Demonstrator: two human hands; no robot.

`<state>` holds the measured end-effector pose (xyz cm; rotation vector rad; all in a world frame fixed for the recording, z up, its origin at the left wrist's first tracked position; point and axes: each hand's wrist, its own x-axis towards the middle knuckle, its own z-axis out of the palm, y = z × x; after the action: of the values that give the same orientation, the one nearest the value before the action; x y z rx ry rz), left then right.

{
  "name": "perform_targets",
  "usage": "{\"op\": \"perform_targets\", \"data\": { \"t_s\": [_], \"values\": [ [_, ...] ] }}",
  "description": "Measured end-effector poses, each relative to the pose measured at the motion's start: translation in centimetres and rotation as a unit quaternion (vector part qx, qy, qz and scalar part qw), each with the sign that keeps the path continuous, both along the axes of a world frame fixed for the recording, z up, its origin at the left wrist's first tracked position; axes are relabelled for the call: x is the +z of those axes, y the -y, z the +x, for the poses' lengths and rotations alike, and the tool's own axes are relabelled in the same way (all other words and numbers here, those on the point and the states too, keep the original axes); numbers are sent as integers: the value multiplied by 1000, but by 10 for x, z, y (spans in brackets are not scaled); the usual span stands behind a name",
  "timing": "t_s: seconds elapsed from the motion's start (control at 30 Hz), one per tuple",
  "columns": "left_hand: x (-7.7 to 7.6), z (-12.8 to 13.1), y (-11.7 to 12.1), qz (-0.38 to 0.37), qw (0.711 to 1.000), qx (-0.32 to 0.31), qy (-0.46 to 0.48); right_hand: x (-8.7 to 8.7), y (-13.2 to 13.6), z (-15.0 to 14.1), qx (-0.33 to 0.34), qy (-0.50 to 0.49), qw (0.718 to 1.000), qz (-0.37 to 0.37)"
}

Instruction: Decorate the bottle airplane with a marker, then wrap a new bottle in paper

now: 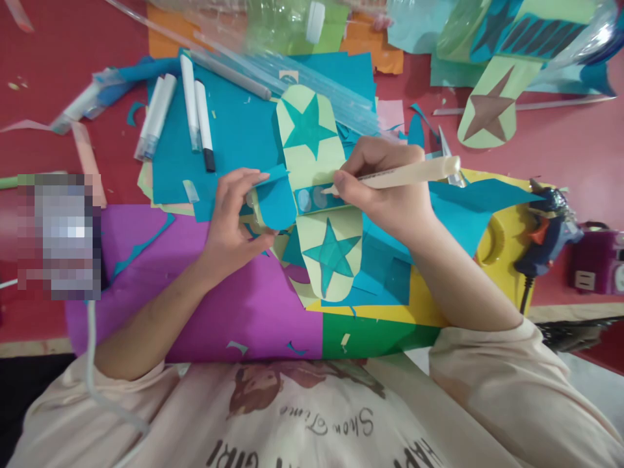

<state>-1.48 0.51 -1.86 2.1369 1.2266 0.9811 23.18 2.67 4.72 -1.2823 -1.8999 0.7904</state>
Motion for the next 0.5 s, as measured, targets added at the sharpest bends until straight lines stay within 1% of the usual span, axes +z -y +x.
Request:
{"op": "perform_targets", "data": {
  "t_s": [0.1,0.27,0.5],
  "values": [
    [0,-1,0,-27,999,-30,10,2,1,0,13,4,1000,-5],
    [-1,-2,0,-20,999,-38,10,6,2,-1,25,13,999,-21],
    [-1,-1,-1,-27,999,-33,16,2,0,-1,-2,4,1000,-12]
  ]
}}
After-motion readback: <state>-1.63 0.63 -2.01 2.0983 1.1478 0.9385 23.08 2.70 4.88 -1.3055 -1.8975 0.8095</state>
